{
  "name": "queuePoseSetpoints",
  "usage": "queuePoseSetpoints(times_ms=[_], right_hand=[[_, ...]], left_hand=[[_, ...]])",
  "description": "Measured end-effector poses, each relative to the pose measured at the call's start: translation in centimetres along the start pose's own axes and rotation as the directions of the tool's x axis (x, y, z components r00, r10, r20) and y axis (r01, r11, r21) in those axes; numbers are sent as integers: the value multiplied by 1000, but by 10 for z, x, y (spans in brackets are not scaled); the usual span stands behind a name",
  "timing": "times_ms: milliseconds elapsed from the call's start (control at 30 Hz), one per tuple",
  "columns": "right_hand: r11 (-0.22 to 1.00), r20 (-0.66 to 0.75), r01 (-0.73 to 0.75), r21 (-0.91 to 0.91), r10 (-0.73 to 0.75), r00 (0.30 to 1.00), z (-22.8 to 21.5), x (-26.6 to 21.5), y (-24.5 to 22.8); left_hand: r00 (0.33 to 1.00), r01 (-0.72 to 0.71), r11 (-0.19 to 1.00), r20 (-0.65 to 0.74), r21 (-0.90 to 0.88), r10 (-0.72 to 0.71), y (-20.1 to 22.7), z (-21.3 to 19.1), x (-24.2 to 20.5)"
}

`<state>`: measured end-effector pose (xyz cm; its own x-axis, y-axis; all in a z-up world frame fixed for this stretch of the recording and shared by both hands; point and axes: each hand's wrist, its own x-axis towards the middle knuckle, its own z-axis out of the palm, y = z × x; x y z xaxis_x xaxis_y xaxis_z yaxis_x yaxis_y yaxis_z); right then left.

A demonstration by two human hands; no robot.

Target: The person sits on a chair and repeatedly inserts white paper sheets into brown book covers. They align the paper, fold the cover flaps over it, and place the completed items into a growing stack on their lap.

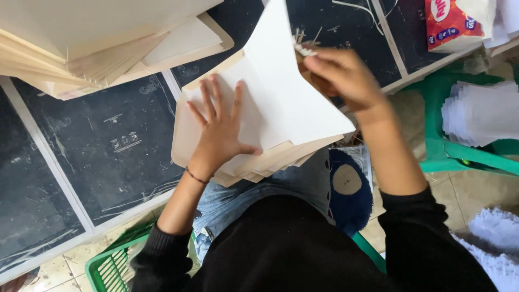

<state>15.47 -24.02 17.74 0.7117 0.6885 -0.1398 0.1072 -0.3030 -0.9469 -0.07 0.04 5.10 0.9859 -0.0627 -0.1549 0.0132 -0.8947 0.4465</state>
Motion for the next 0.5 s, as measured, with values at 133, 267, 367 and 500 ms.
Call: queuePoseSetpoints(times_ms=[133,267,367,500], right_hand=[[737,19,435,-516,-498,867,65,5,36],[410,-18,231,-882,-519,854,120,4,63],[376,-89,140,-916,-530,843,131,2,69],[365,-80,138,-921,-524,848,131,1,84]], left_hand=[[999,23,994,-35,104,-19,16,8,7],[992,-45,923,-92,382,87,-26,70,8],[983,-70,970,-148,234,107,-19,48,5],[924,32,979,-378,202,48,-42,20,13]])
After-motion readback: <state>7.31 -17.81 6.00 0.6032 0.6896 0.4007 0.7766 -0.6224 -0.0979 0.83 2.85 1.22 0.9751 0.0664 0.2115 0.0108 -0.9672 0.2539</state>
